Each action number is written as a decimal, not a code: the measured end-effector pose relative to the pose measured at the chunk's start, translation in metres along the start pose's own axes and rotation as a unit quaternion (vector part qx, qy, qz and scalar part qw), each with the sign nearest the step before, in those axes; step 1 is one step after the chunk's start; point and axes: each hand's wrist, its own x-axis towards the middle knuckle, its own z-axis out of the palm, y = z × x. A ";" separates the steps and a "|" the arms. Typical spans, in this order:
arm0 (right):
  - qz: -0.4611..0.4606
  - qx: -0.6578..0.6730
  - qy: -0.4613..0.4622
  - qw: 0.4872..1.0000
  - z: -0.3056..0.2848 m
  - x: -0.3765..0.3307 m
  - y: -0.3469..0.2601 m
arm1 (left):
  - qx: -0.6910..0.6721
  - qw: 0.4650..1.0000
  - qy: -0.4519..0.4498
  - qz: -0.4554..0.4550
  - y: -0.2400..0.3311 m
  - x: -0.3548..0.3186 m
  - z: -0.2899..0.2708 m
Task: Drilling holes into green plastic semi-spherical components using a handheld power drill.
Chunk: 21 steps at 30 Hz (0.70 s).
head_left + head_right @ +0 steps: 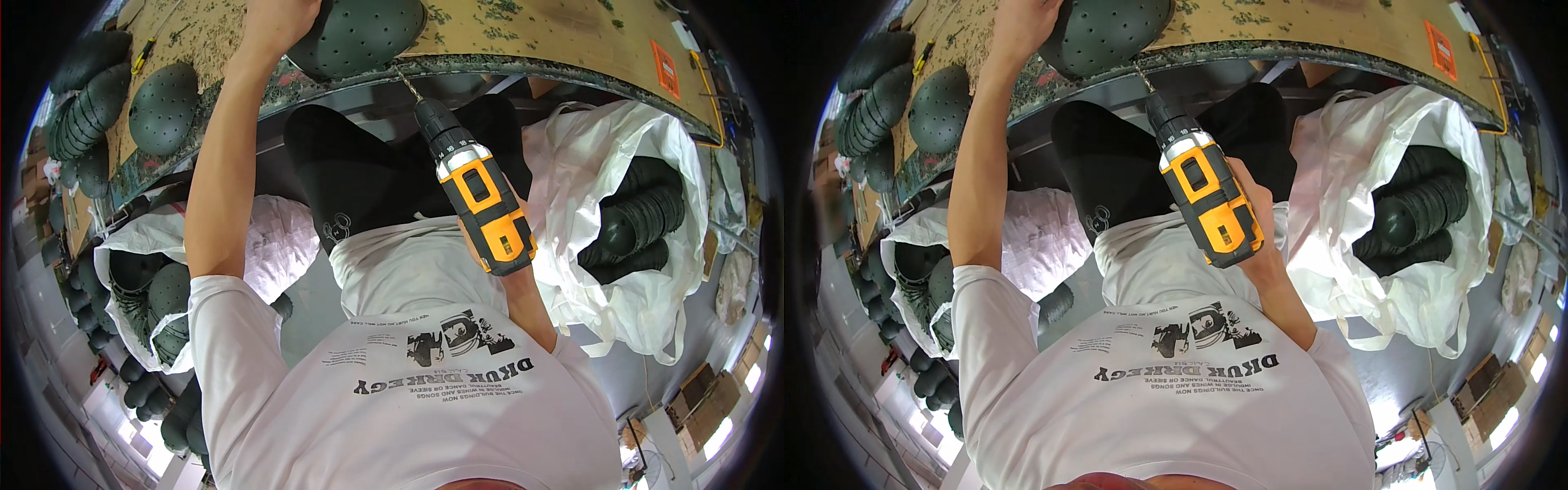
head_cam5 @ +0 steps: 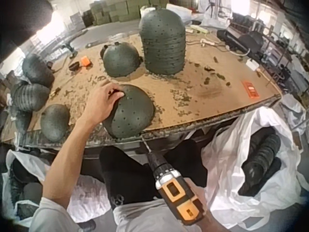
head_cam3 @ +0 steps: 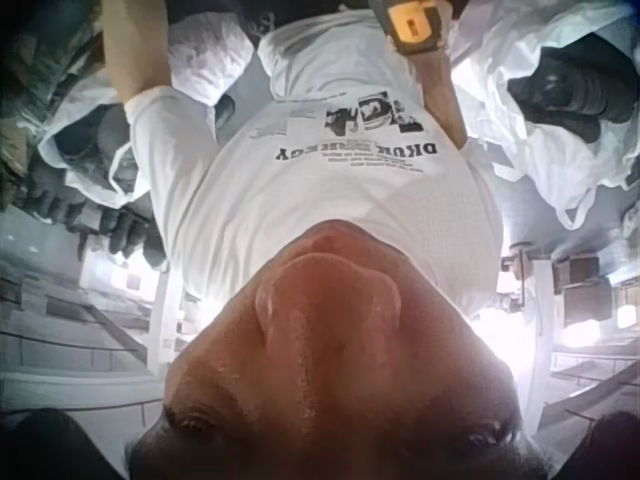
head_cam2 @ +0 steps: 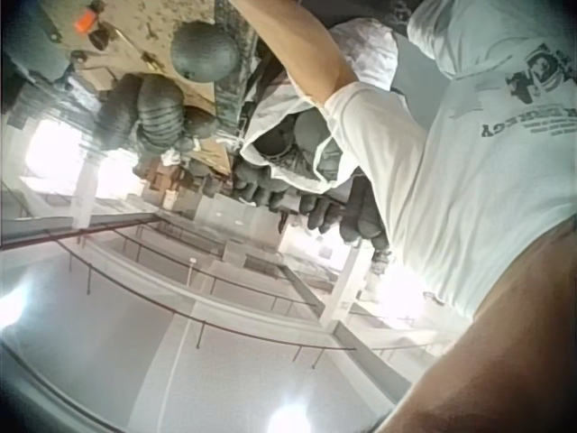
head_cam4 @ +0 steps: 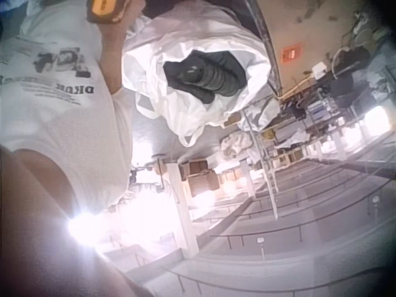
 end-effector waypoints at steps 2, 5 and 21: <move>-0.136 -0.253 -0.012 0.958 -0.003 0.004 0.000 | -0.022 0.999 -0.014 -0.027 0.000 -0.002 0.001; -0.095 -0.080 -0.017 0.992 0.001 0.011 0.009 | -0.088 0.994 -0.021 -0.053 -0.004 -0.004 0.003; -0.229 -0.426 -0.018 0.875 0.013 0.037 -0.004 | -0.156 0.982 0.027 -0.102 -0.009 -0.010 0.033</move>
